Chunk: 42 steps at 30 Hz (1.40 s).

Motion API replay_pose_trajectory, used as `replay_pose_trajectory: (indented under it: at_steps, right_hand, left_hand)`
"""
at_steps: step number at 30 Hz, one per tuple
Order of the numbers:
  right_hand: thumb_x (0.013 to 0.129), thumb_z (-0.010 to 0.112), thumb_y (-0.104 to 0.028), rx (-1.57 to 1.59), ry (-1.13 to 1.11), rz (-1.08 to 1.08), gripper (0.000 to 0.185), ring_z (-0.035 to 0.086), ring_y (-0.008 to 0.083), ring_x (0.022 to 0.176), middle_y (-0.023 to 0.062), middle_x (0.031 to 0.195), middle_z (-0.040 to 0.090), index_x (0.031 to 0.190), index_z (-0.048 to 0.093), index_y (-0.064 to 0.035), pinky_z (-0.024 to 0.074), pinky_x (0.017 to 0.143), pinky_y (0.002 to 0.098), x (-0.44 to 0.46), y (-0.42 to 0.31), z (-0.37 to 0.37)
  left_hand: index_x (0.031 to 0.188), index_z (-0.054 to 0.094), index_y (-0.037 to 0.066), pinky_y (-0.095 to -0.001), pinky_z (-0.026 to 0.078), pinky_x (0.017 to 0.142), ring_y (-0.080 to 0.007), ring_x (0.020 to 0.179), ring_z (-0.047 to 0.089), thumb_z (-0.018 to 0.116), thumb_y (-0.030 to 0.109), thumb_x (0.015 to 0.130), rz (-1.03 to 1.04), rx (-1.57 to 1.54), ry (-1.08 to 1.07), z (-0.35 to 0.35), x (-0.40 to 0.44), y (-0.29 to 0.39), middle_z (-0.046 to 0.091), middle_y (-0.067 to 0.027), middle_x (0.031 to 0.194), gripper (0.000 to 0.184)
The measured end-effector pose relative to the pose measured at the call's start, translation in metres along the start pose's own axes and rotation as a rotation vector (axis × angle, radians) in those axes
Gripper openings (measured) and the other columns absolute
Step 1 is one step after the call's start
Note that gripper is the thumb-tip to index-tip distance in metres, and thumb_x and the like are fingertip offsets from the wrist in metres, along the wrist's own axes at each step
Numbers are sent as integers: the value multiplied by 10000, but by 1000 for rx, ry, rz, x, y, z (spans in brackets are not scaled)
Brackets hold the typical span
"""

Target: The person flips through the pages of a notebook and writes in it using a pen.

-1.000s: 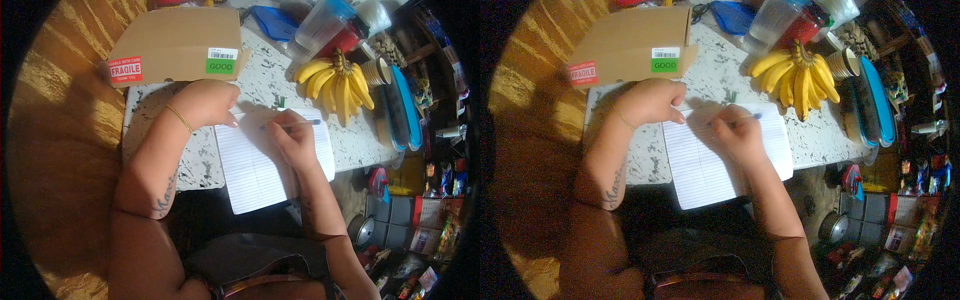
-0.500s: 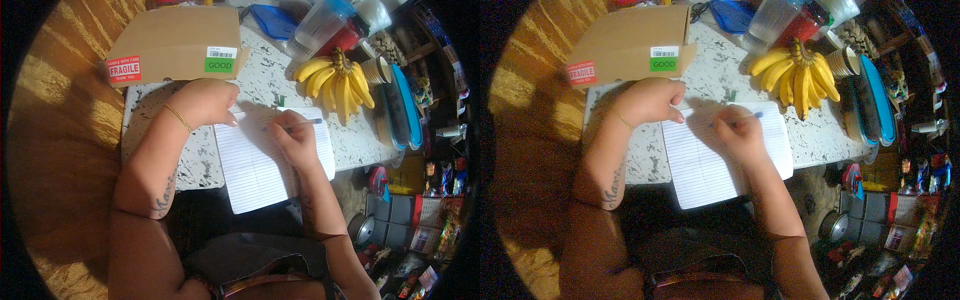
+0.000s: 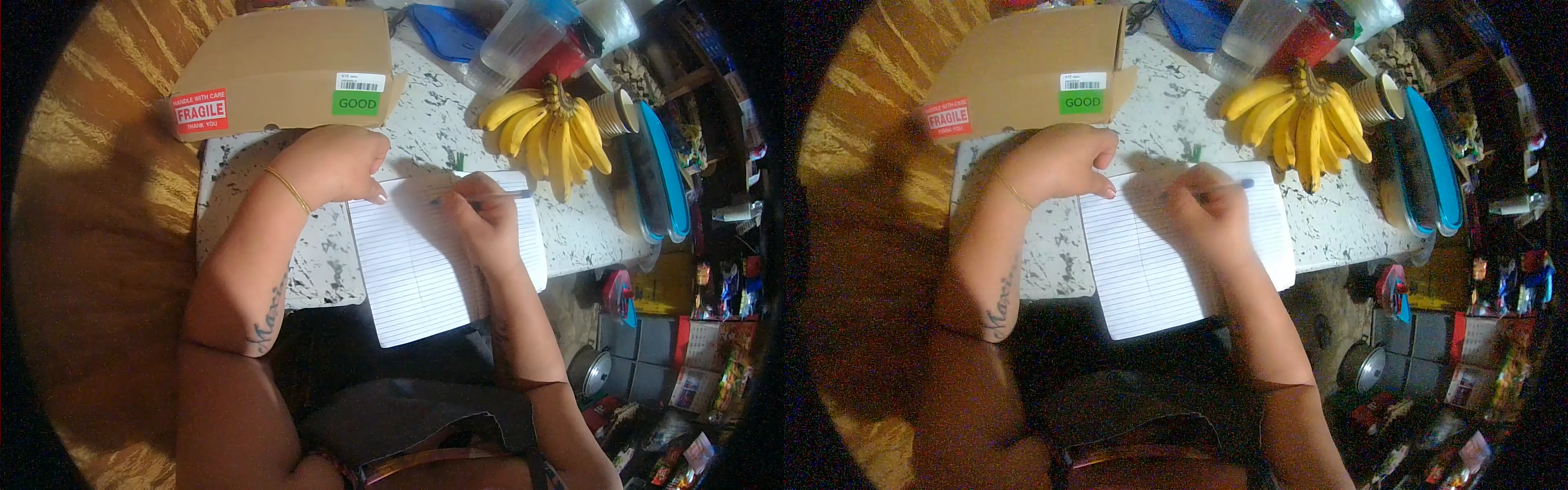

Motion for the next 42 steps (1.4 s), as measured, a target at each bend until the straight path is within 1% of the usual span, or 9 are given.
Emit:
replay_pose_trajectory:
  at_steps: [13, 17, 21, 27, 30, 33, 35, 37, 42]
  right_hand:
    - [903, 650, -41, -72, 53, -45, 52, 554, 75, 785, 23, 852, 642, 942, 637, -8, 438, 700, 222, 1, 3, -1]
    - [884, 574, 0, 593, 266, 81, 33, 510, 108, 650, 42, 784, 579, 907, 565, -22, 432, 601, 241, 4, -4, -11]
    - [974, 544, -148, 707, 337, 101, 131, 515, 118, 688, 112, 910, 636, 1078, 573, -74, 399, 571, 251, 12, 20, -34]
    - [947, 574, -158, 1116, 442, 239, 110, 524, 159, 660, 82, 825, 580, 992, 567, -57, 432, 543, 250, 13, 19, -37]
    - [949, 577, -173, 1296, 332, 258, 118, 544, 176, 701, 89, 856, 601, 983, 584, -60, 449, 570, 259, 13, 25, -39]
    - [958, 550, -230, 1300, 291, 234, 203, 534, 196, 731, 127, 846, 612, 989, 597, -35, 421, 598, 293, 18, 40, -41]
    - [960, 546, -228, 717, 366, -18, 200, 540, 194, 743, 123, 847, 612, 966, 599, -35, 422, 598, 301, 24, 42, -46]
    - [958, 545, -205, 972, 280, -44, 179, 553, 179, 754, 108, 855, 618, 952, 604, -36, 421, 597, 290, 23, 38, -33]
    - [899, 595, -114, 680, 249, 54, 91, 537, 132, 704, 52, 800, 596, 896, 624, -28, 421, 622, 254, 27, 11, -22]
  left_hand:
    - [857, 635, 27, -415, 505, 724, -333, 795, 660, 840, 257, 687, 24, -8, 11, 1, 0, -1, 673, -156, 811, 352]
    - [805, 554, 44, -411, 450, 626, -307, 688, 583, 867, 248, 667, 66, -26, 64, 7, 1, -6, 607, -135, 734, 398]
    - [802, 555, 41, -409, 448, 623, -301, 682, 581, 863, 251, 678, 58, -22, 54, 6, 1, -5, 609, -137, 734, 392]
    - [804, 565, 44, -412, 447, 621, -298, 683, 584, 854, 250, 696, 30, -12, 45, 4, -1, -1, 619, -145, 741, 371]
    - [802, 567, 48, -414, 448, 622, -297, 684, 585, 850, 243, 702, 40, 0, 50, 4, 0, -2, 619, -143, 740, 358]
    - [798, 592, 53, -424, 465, 671, -316, 736, 614, 847, 262, 704, 8, 32, 34, 3, 1, 0, 637, -137, 763, 343]
    - [794, 603, 54, -429, 474, 695, -328, 763, 628, 843, 271, 709, -21, 35, 20, 3, 1, 3, 646, -137, 774, 335]
    - [790, 601, 52, -428, 474, 693, -334, 765, 627, 837, 270, 719, -42, 15, 9, 2, 1, 2, 644, -140, 773, 329]
    - [805, 606, 46, -440, 476, 709, -349, 784, 631, 799, 260, 769, -19, 34, 54, 5, 4, 1, 645, -158, 781, 291]
Point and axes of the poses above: each hand's wrist, its own x-axis towards the middle knuckle, its own z-axis out of the palm, y = z × x, the point moved 5 cm from there along x, towards the middle knuckle
